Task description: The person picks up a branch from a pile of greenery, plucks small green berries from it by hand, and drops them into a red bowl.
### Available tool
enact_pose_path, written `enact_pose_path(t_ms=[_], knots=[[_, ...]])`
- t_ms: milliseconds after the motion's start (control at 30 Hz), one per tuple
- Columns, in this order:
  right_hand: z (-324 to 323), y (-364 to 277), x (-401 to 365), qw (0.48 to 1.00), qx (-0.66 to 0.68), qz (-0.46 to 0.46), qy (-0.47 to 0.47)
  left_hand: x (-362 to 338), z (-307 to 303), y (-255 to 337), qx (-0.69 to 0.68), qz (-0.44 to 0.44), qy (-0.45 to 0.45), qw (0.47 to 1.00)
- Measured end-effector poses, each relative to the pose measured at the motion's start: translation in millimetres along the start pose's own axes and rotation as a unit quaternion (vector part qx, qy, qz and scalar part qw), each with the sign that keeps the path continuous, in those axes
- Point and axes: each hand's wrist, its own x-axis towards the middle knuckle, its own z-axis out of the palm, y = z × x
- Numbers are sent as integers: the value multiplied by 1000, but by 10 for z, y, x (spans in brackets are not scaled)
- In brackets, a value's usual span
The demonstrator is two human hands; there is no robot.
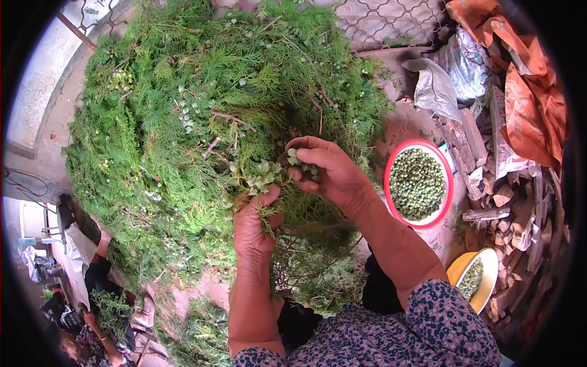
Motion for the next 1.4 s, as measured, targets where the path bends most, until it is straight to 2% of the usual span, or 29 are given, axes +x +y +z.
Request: enact_pose_path(t_ms=[67,133,200,300,400,467,533,600,667,700,767,900,933,1000,1067,1133,1200,1233,1300,1400], knots=[[-14,29,-2,1000,0,4,-19,-117,182,51,-5,22,10,1000],[-10,43,-16,999,0,8,-39,-92,95,44,14,-1,5,1000],[33,44,-35,987,-157,-13,-19,-54,21,28,33,-23,0,999],[79,49,-59,986,-168,1,-18,1,-23,-15,30,-36,-15,999],[66,63,-45,990,-138,7,7,-7,34,-31,32,-15,1,999],[63,81,-39,991,-135,8,9,-94,236,19,20,24,64,997],[54,89,-34,991,-131,9,11,-79,222,-24,3,16,70,997],[39,90,-28,997,-30,56,39,-57,164,-67,-13,7,77,997],[29,90,-27,998,-7,60,32,-24,60,-76,-17,11,18,1000],[22,92,-25,998,16,63,25,8,8,-65,-17,11,18,1000],[-41,104,13,998,37,47,12,58,-72,-39,-91,-30,-111,989],[1,21,-23,999,46,18,3,46,-25,-45,-106,-30,-83,990],[3,12,-28,999,46,18,3,41,-47,-42,-65,-24,-78,995],[-1,1,-38,1000,11,5,-19,10,-2,-34,-23,-18,-74,997],[-17,26,-38,999,-27,-4,-23,-71,162,-11,9,-6,24,1000],[-16,26,-53,998,-64,-13,-27,-68,144,-4,13,-27,22,999],[9,-7,-82,979,-192,-5,-64,-56,123,-20,17,-48,21,998],[15,5,-81,979,-192,-5,-64,-40,106,-41,25,-24,8,999],[36,41,-67,990,-137,-26,6,-38,130,-51,33,0,-6,999],[28,57,-51,990,-129,-37,43,-74,228,-72,27,83,-21,996]])
